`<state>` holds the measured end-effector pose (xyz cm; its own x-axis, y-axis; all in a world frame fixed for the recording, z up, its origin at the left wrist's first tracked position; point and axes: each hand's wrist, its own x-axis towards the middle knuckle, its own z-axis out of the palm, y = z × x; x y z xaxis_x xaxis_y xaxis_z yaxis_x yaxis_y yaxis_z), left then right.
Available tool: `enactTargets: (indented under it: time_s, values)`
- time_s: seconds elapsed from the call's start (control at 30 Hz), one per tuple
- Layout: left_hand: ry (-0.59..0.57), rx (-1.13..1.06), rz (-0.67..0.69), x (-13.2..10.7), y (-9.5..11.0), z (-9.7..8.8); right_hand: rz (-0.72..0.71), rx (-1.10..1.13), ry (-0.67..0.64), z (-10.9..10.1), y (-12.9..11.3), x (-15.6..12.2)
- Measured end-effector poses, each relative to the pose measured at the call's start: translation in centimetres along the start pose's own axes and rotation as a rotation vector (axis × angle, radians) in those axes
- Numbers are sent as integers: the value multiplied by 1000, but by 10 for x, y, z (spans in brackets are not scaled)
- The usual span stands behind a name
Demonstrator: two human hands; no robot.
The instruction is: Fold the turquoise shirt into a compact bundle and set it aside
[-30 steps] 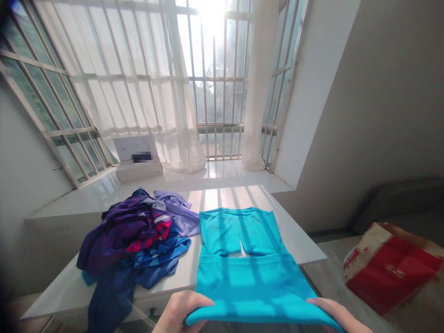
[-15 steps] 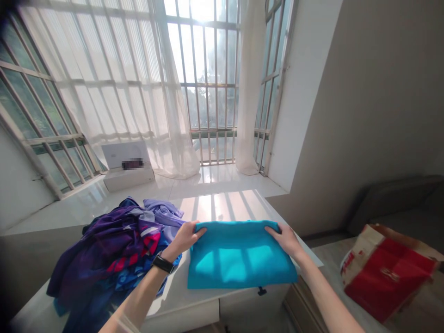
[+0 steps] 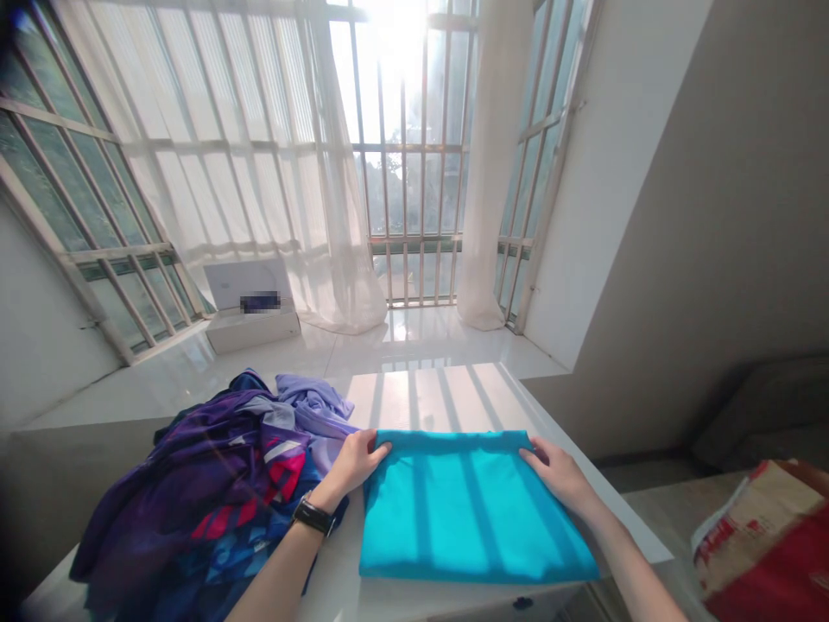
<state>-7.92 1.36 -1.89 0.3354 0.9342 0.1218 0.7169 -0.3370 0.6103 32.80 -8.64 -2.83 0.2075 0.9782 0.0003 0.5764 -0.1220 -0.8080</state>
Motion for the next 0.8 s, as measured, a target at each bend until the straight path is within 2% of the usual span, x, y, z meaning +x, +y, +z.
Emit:
enactTargets:
  time_s: [0.3, 0.53, 0.6, 0.7, 0.73, 0.8]
  values:
    - [18, 146, -117, -13, 10, -10, 66, -303, 44, 6, 29, 24]
    - [-15, 202, -119, -18, 9, -16, 117, -418, 69, 3, 25, 28]
    - [-17, 206, -110, -21, 11, -19, 96, -466, 133, 4, 27, 25]
    - [25, 239, -38, -26, 17, -22, -69, -562, 284, 25, 38, 6]
    - [51, 247, 16, -27, 20, -21, -92, -580, 345, 38, 44, -4]
    - [85, 217, 183, -31, 25, -16, -117, -604, 359, 68, 57, -28]
